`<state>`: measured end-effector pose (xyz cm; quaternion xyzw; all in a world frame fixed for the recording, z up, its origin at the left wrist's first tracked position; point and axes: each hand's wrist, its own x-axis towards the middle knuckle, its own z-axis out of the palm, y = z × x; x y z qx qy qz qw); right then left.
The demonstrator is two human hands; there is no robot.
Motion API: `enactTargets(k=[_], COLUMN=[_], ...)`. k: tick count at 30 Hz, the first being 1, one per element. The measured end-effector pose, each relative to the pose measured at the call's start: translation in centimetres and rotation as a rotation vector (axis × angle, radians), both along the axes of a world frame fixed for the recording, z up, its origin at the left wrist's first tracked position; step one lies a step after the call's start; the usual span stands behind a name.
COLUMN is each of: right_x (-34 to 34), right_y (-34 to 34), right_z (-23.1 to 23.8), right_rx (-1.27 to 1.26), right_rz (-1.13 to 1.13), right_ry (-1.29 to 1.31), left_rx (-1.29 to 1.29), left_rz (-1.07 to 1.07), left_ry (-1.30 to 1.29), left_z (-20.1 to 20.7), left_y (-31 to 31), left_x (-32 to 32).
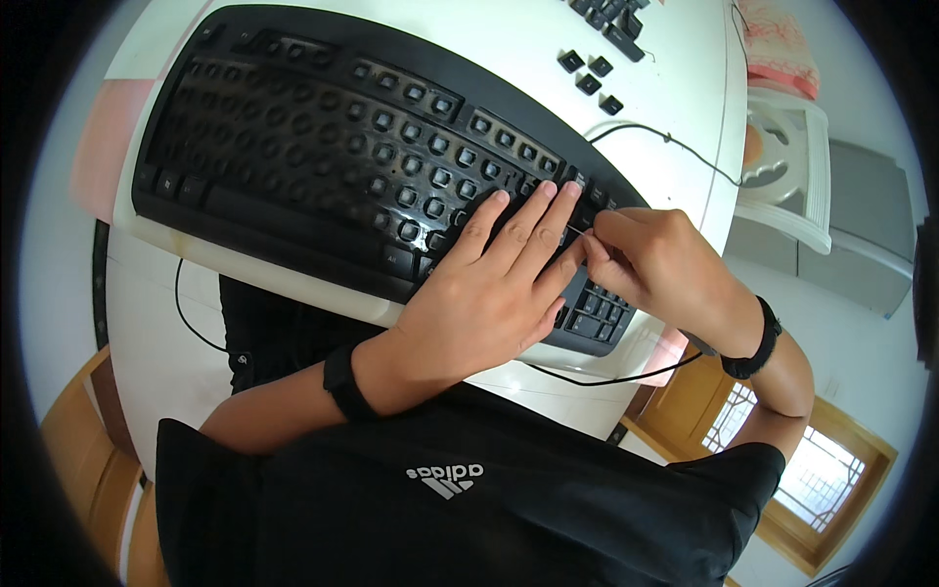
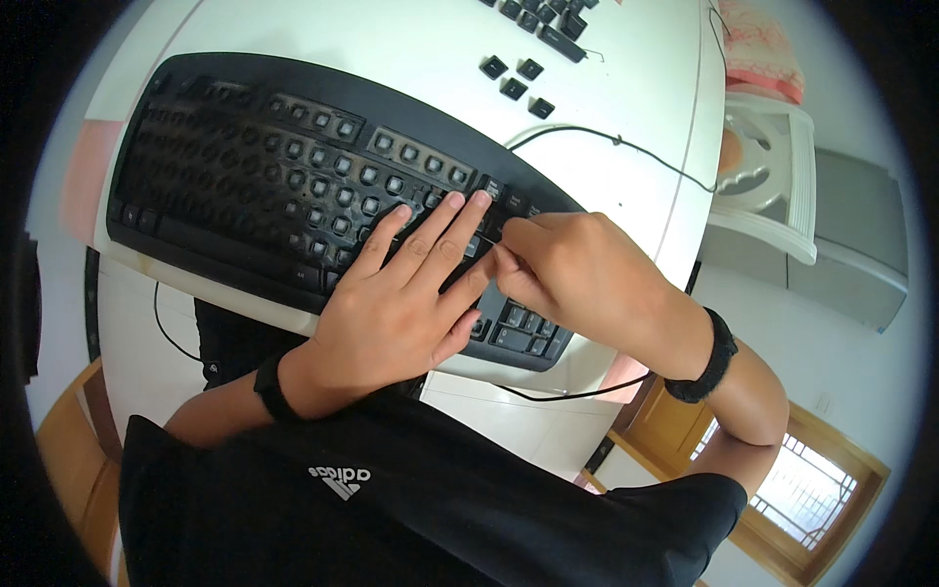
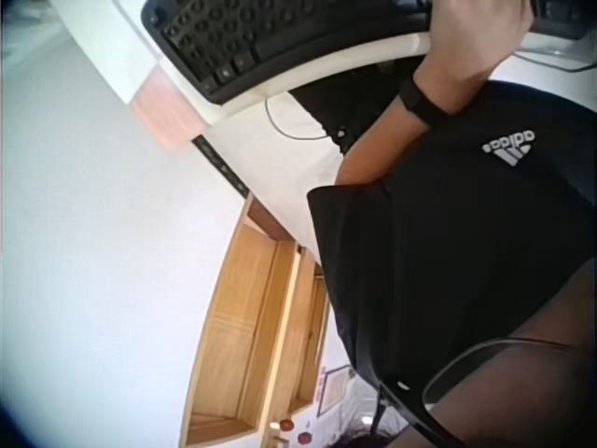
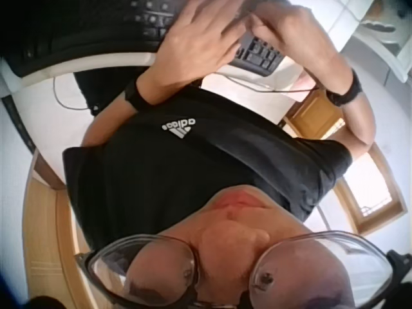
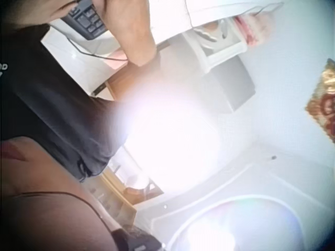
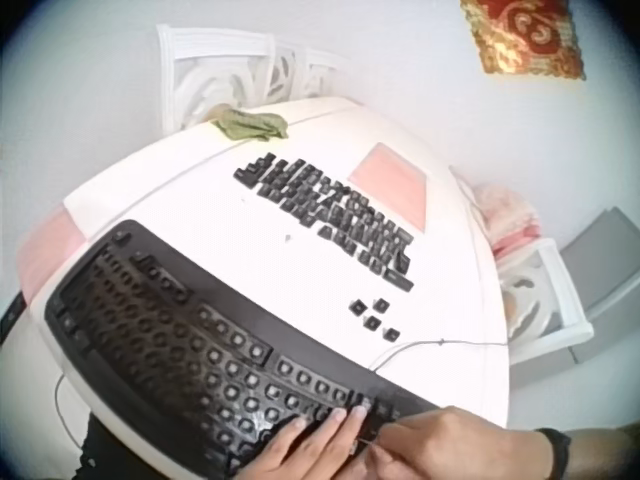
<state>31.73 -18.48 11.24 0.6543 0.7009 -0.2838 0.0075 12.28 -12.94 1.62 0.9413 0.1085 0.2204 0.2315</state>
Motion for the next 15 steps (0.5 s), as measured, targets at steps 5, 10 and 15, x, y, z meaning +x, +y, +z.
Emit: enactTargets(k=[5,10,15], right_x=[-0.1,0.3,0.8], right_y=[0.3,1.0,0.9], right_z=[0.5,1.3,0.4], right_rx=[-0.151,-0.344,-0.144], right_rz=[-0.162,-0.263,0.009], right_ry=[0.113,0.174,0.032], left_rx=[0.040,0.056,0.050], left_rz=[0.010,0.017,0.010], left_ry=[0.022,-0.012,-0.031], left_z=[-0.2,-0.4,-0.7], left_y=[-0.2,-0.2,-0.2], left_x=[0.1,0.0,-0.2])
